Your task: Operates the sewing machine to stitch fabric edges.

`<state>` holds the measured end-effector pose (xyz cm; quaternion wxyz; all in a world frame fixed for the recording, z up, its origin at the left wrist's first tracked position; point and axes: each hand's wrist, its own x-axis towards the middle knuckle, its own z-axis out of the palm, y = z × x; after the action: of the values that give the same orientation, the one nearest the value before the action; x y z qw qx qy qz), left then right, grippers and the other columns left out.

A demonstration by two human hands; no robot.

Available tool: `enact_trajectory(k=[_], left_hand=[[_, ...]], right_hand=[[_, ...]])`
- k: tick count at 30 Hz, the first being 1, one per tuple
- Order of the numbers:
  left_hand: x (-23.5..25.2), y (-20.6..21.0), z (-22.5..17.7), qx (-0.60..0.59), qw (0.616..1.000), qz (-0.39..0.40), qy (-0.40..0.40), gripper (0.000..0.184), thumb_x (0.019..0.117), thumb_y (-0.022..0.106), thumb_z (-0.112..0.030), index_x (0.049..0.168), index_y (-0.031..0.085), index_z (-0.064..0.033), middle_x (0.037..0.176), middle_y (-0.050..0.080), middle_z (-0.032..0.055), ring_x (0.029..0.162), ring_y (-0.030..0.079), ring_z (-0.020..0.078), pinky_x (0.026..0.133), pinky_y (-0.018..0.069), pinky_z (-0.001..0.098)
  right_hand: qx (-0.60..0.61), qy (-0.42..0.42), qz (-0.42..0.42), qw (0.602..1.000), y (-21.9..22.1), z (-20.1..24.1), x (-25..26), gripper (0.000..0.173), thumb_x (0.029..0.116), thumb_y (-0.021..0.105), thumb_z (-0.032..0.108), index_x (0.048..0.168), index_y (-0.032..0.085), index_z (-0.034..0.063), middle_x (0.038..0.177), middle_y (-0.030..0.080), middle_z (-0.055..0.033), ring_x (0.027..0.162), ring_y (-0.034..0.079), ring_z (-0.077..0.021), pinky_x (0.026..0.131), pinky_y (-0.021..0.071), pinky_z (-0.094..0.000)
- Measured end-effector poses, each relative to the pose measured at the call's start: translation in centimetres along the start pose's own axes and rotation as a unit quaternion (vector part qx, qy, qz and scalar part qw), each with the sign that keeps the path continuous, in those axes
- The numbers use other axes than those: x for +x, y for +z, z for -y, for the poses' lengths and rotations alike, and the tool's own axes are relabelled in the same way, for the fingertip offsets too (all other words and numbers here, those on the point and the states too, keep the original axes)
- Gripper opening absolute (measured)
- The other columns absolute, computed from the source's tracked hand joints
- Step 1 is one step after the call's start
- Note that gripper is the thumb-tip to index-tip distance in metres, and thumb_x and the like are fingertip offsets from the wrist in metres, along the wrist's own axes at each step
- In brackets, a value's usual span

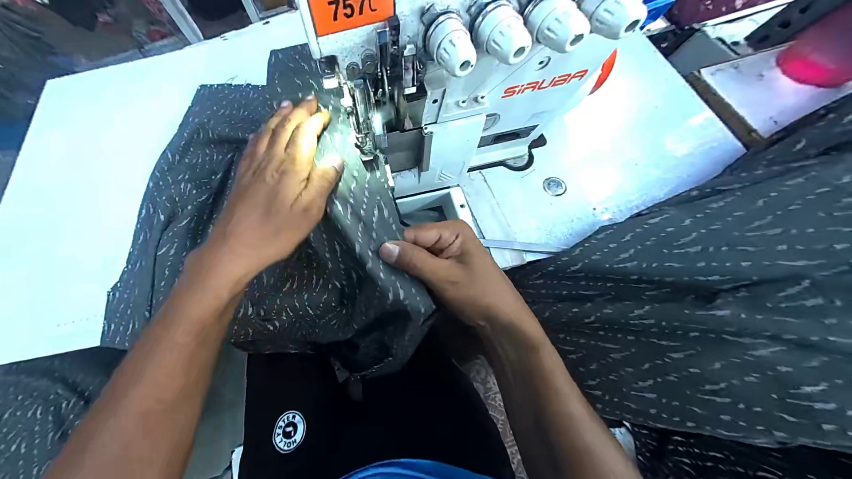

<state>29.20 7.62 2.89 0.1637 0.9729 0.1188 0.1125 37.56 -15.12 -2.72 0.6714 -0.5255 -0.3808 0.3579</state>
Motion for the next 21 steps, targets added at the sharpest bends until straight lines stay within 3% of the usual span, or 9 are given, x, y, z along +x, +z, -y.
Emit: enact_trajectory(k=[4, 8, 11, 13, 14, 16, 19, 21], left_hand=[[3.4, -0.7, 1.7, 0.015, 0.999, 0.036, -0.002, 0.065, 0.1052, 0.030, -0.051, 0.156, 0.041, -0.0112, 0.166, 0.031, 0.0110, 0.157, 0.021, 0.0293, 0.124, 0.0178, 0.0606], [6.6, -1.0, 3.2, 0.027, 0.999, 0.046, 0.006, 0.066, 0.1041, 0.028, -0.054, 0.153, 0.045, -0.0117, 0.165, 0.033, 0.0125, 0.157, 0.021, 0.0324, 0.121, 0.0176, 0.0672], [8.2, -1.7, 2.9, 0.024, 0.997, 0.066, -0.018, 0.064, 0.1012, 0.030, -0.049, 0.152, 0.045, -0.0123, 0.164, 0.035, 0.0124, 0.157, 0.019, 0.0337, 0.118, 0.0167, 0.0715], [8.8, -2.2, 2.8, 0.011, 0.997, 0.077, -0.026, 0.062, 0.1023, 0.031, -0.045, 0.154, 0.044, -0.0143, 0.165, 0.035, 0.0104, 0.158, 0.018, 0.0317, 0.122, 0.0131, 0.0663], [9.3, -2.1, 3.5, 0.004, 0.998, 0.065, -0.012, 0.059, 0.1030, 0.032, -0.044, 0.151, 0.047, -0.0138, 0.162, 0.039, 0.0104, 0.156, 0.022, 0.0293, 0.124, 0.0144, 0.0608], [9.8, -1.3, 5.0, -0.025, 0.999, -0.026, 0.025, 0.052, 0.1048, 0.036, -0.040, 0.141, 0.056, -0.0088, 0.146, 0.055, 0.0137, 0.143, 0.044, 0.0230, 0.120, 0.0305, 0.0467], [6.8, -1.6, 5.1, -0.050, 0.979, -0.198, 0.024, 0.045, 0.1071, 0.042, -0.028, 0.139, 0.054, 0.0012, 0.138, 0.056, 0.0236, 0.127, 0.058, 0.0286, 0.105, 0.0478, 0.0443], [0.6, -1.9, 3.1, -0.096, 0.972, -0.215, -0.028, 0.047, 0.1069, 0.050, -0.028, 0.146, 0.046, -0.0018, 0.143, 0.054, 0.0174, 0.109, 0.065, 0.0186, 0.088, 0.0567, 0.0356]], right_hand=[[0.051, 0.001, -0.006, 0.999, 0.0, 0.5, 0.9, 0.023, 0.1034, 0.059, 0.010, 0.084, 0.068, 0.0003, 0.058, 0.061, -0.0040, 0.044, 0.056, -0.0052, 0.039, 0.0492, -0.0204], [0.066, 0.003, -0.054, 0.996, 0.0, 0.6, 1.9, 0.014, 0.1007, 0.062, 0.006, 0.095, 0.072, -0.0010, 0.065, 0.065, -0.0031, 0.047, 0.056, -0.0036, 0.042, 0.0489, -0.0181], [0.054, 0.003, -0.094, 0.994, 0.2, 0.9, 2.5, 0.010, 0.0975, 0.064, 0.004, 0.094, 0.072, -0.0007, 0.067, 0.067, -0.0038, 0.048, 0.056, -0.0033, 0.042, 0.0465, -0.0172], [0.041, 0.017, -0.105, 0.993, 0.3, 1.0, 2.7, 0.008, 0.0962, 0.066, 0.004, 0.093, 0.072, -0.0002, 0.067, 0.067, -0.0034, 0.049, 0.056, -0.0030, 0.042, 0.0455, -0.0169], [0.037, 0.020, -0.114, 0.993, 0.4, 1.0, 2.7, 0.008, 0.0955, 0.067, 0.004, 0.092, 0.072, 0.0001, 0.066, 0.067, -0.0031, 0.049, 0.056, -0.0031, 0.041, 0.0450, -0.0169], [0.026, 0.019, -0.146, 0.989, 0.5, 0.8, 2.6, 0.008, 0.0944, 0.067, 0.005, 0.090, 0.072, 0.0009, 0.064, 0.065, -0.0029, 0.048, 0.054, -0.0040, 0.041, 0.0436, -0.0177], [-0.098, -0.016, -0.187, 0.977, 0.7, 0.5, 2.0, 0.009, 0.0939, 0.064, 0.009, 0.089, 0.071, 0.0069, 0.066, 0.064, 0.0014, 0.050, 0.055, -0.0043, 0.043, 0.0444, -0.0195], [-0.236, -0.046, -0.203, 0.949, 1.0, 0.3, 1.1, 0.007, 0.0914, 0.063, 0.014, 0.092, 0.070, 0.0117, 0.077, 0.065, 0.0043, 0.054, 0.054, -0.0035, 0.046, 0.0450, -0.0209]])
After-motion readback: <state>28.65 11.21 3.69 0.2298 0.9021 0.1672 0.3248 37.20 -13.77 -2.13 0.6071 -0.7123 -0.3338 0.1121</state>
